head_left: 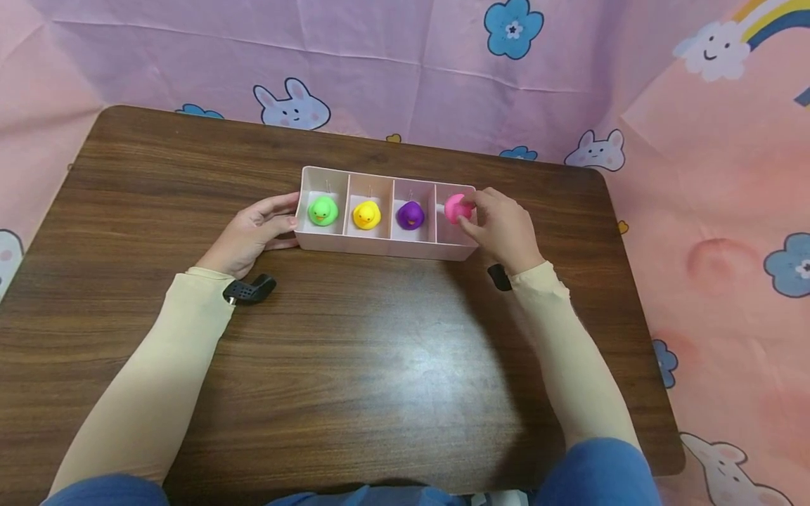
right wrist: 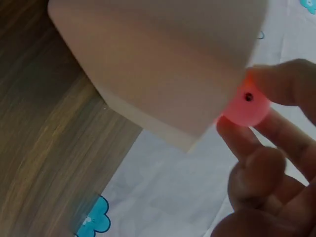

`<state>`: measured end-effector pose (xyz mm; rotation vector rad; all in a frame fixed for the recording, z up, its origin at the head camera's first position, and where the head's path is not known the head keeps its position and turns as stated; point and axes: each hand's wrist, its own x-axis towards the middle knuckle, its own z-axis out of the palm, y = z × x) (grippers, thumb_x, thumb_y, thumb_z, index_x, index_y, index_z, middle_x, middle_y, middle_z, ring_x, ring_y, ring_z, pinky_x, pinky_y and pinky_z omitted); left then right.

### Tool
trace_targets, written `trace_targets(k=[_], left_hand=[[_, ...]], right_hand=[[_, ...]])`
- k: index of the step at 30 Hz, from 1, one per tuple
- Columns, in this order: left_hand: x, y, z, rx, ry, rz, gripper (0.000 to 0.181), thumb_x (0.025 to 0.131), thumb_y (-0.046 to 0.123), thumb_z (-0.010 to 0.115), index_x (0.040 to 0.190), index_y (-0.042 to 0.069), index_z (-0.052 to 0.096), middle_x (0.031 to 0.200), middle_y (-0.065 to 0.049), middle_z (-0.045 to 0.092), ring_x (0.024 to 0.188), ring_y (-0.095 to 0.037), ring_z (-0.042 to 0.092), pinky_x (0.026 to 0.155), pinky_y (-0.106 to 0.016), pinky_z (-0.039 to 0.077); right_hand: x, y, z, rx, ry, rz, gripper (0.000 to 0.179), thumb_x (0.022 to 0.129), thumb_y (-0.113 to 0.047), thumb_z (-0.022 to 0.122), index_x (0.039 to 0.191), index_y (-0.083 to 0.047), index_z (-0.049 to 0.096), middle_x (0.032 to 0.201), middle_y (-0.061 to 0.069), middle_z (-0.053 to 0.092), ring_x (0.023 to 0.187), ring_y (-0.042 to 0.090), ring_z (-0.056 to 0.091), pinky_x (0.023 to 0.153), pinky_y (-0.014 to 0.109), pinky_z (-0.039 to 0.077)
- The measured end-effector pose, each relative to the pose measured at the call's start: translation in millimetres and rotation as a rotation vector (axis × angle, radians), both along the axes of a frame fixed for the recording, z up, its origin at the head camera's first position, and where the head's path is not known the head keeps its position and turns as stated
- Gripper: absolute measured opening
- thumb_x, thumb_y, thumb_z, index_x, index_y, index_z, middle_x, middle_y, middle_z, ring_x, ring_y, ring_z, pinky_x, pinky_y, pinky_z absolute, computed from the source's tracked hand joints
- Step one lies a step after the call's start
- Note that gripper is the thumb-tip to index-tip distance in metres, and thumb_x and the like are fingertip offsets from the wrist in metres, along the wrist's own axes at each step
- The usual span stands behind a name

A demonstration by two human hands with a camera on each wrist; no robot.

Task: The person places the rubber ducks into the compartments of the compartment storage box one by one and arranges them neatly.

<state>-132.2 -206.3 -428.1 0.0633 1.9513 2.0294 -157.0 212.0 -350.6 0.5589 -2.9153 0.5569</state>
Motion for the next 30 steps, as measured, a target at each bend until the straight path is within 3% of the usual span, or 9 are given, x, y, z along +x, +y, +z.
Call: trace_targets(k=[9,30], left_hand=[[-2.8,2.3,0.4,0.001,-0.001,-0.008,0.057,0.105,0.014,0.062,0.158,0.008,0.041,0.16,-0.018,0.04,0.126,-0.018,0.06,0.089,-0.023,0.06],[-3.4,3.4,-0.3,0.016,-0.008,-0.011,0.058,0.104,0.016,0.064,0.157,0.008,0.043,0.159,-0.019,0.041,0.121,-0.012,0.062,0.09,-0.024,0.06]], right_hand=[[-12.4,-8.9,-7.1,0.086,-0.104,-0.031,0.029,0.092,-0.023,0.08,0.117,-0.01,0.073,0.105,0.012,0.071,0.085,0.032,0.066,0.074,0.049,0.059],[-23.2,-16.5,-16.4,0.201,-0.154,-0.027,0.022,0.093,-0.023,0.078,0.111,-0.012,0.075,0.102,0.012,0.076,0.083,0.034,0.067,0.067,0.051,0.057]])
